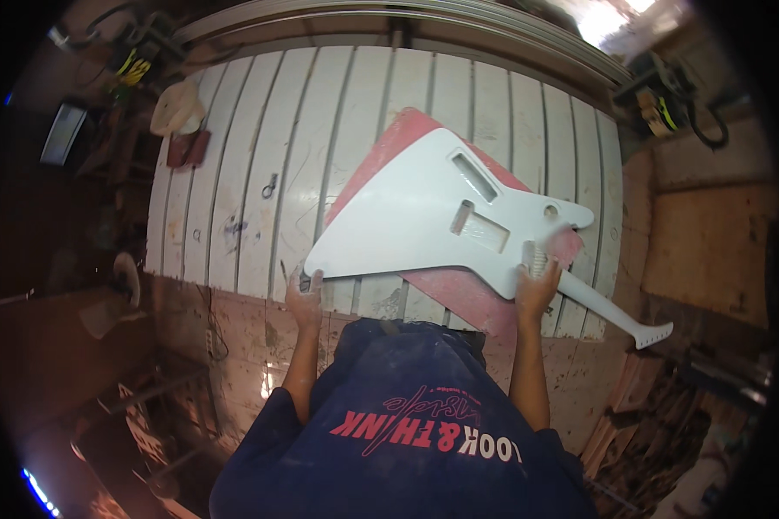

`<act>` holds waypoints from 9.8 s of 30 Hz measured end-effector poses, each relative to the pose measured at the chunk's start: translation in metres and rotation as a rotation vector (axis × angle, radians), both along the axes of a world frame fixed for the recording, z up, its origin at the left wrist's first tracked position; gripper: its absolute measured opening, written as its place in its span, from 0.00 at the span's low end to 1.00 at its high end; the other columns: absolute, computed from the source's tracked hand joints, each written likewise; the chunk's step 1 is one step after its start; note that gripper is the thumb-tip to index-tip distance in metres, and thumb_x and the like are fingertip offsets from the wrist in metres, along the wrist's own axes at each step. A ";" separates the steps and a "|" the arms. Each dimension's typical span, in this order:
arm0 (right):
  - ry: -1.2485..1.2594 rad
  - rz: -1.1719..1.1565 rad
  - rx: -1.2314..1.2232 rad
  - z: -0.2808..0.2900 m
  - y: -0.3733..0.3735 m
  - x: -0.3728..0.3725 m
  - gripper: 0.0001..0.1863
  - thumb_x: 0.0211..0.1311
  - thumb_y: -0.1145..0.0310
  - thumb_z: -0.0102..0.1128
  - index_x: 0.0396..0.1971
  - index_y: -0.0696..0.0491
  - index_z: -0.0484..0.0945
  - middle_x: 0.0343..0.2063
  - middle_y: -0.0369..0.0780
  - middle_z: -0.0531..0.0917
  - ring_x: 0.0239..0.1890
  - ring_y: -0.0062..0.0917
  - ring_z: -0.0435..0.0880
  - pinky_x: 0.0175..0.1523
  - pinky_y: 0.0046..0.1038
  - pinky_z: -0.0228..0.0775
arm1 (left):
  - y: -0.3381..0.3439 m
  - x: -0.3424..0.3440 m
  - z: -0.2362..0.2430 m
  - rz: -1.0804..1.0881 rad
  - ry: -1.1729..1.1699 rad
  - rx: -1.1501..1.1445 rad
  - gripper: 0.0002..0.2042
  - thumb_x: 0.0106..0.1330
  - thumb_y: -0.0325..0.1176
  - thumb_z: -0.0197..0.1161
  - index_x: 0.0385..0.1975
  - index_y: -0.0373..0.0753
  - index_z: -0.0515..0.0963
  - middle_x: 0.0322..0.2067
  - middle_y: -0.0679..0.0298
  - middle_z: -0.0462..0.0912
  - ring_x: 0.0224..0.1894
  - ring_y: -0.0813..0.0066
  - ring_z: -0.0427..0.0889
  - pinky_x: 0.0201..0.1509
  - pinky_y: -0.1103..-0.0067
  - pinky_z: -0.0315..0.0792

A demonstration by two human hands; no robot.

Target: The person sands the surface and neck of a white guitar body using a sanding block and a cloth.

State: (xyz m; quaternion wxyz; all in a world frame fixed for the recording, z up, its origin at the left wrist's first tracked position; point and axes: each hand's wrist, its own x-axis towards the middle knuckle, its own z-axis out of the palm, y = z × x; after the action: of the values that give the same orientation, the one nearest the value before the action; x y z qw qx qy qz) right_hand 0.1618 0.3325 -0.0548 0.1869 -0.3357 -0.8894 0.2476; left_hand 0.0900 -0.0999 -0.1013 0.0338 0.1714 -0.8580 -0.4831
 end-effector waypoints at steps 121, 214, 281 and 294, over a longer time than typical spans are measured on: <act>0.029 0.007 0.020 0.004 -0.004 -0.004 0.39 0.46 0.78 0.72 0.65 0.48 0.75 0.53 0.47 0.79 0.58 0.48 0.77 0.66 0.45 0.69 | 0.179 -0.119 0.011 -0.541 0.080 -0.746 0.38 0.73 0.61 0.55 0.78 0.49 0.61 0.74 0.41 0.59 0.77 0.40 0.56 0.77 0.43 0.48; -0.073 0.655 0.287 -0.016 -0.133 -0.078 0.38 0.48 0.67 0.75 0.65 0.40 0.78 0.46 0.48 0.78 0.47 0.44 0.80 0.54 0.44 0.75 | 0.116 -0.110 0.031 -0.335 -0.067 -0.628 0.31 0.69 0.58 0.62 0.62 0.38 0.75 0.60 0.50 0.75 0.66 0.51 0.71 0.68 0.54 0.67; -0.182 0.938 0.299 -0.030 -0.147 -0.113 0.34 0.53 0.66 0.70 0.65 0.42 0.78 0.41 0.45 0.78 0.43 0.43 0.77 0.48 0.45 0.74 | 0.111 -0.115 0.024 -0.286 -0.052 -0.585 0.25 0.74 0.55 0.57 0.54 0.39 0.81 0.52 0.53 0.80 0.57 0.52 0.78 0.59 0.55 0.73; -0.077 0.851 0.340 -0.011 -0.139 -0.178 0.34 0.49 0.71 0.71 0.61 0.41 0.78 0.39 0.48 0.76 0.41 0.43 0.78 0.46 0.45 0.74 | 0.065 -0.158 0.001 -0.584 -0.108 -0.267 0.25 0.78 0.55 0.52 0.52 0.38 0.84 0.51 0.50 0.83 0.54 0.46 0.81 0.59 0.59 0.75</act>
State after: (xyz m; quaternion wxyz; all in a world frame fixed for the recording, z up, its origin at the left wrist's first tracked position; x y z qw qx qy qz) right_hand -0.0166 0.1930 -0.0658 0.0877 0.0860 -0.9825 0.1401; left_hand -0.0681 -0.0346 -0.1003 -0.1297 -0.0626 -0.9272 -0.3458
